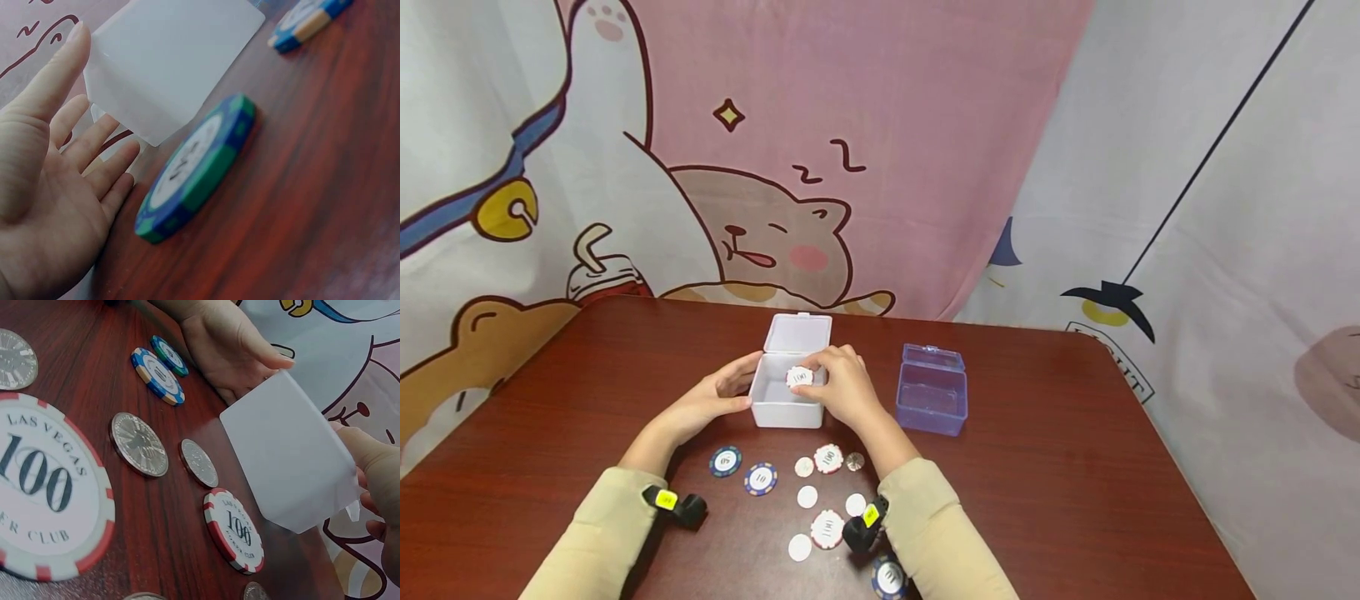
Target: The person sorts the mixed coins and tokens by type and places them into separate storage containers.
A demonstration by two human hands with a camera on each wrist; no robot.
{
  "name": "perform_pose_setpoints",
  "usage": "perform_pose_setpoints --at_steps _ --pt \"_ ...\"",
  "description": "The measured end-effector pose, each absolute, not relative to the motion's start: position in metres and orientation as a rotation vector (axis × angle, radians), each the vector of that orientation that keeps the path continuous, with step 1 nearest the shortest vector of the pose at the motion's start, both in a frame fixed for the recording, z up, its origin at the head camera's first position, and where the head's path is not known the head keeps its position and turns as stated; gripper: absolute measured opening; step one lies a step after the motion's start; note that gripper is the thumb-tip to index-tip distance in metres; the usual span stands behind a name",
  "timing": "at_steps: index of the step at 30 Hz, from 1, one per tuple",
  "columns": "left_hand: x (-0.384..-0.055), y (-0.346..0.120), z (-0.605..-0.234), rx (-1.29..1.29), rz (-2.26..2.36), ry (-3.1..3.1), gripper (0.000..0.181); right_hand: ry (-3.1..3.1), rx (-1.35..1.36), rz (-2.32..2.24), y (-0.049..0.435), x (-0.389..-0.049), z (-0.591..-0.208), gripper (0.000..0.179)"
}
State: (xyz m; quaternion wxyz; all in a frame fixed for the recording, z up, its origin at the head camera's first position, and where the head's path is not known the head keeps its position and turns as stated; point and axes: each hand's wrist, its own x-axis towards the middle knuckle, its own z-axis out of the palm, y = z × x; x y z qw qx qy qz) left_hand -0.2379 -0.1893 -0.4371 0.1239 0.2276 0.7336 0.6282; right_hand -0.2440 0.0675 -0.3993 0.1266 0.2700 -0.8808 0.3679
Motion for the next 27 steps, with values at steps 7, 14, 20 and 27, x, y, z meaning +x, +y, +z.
perform_pose_setpoints --at_steps 7,14,20,27 --pt "-0.2372 -0.1906 -0.4359 0.662 1.833 2.14 0.071 -2.572 0.784 1.064 0.0639 -0.2447 -0.4014 0.034" --pt "-0.2375 -0.1904 -0.4359 0.665 1.837 2.139 0.071 -2.614 0.76 1.07 0.0636 -0.2446 -0.399 0.032" --pt "-0.2375 -0.1895 -0.4363 0.675 1.833 2.144 0.069 -2.637 0.751 1.058 0.0647 -0.2439 -0.3986 0.037" --pt "-0.2379 -0.1882 -0.4377 0.66 1.82 2.144 0.07 -2.617 0.769 1.047 0.0681 -0.239 -0.4003 0.042"
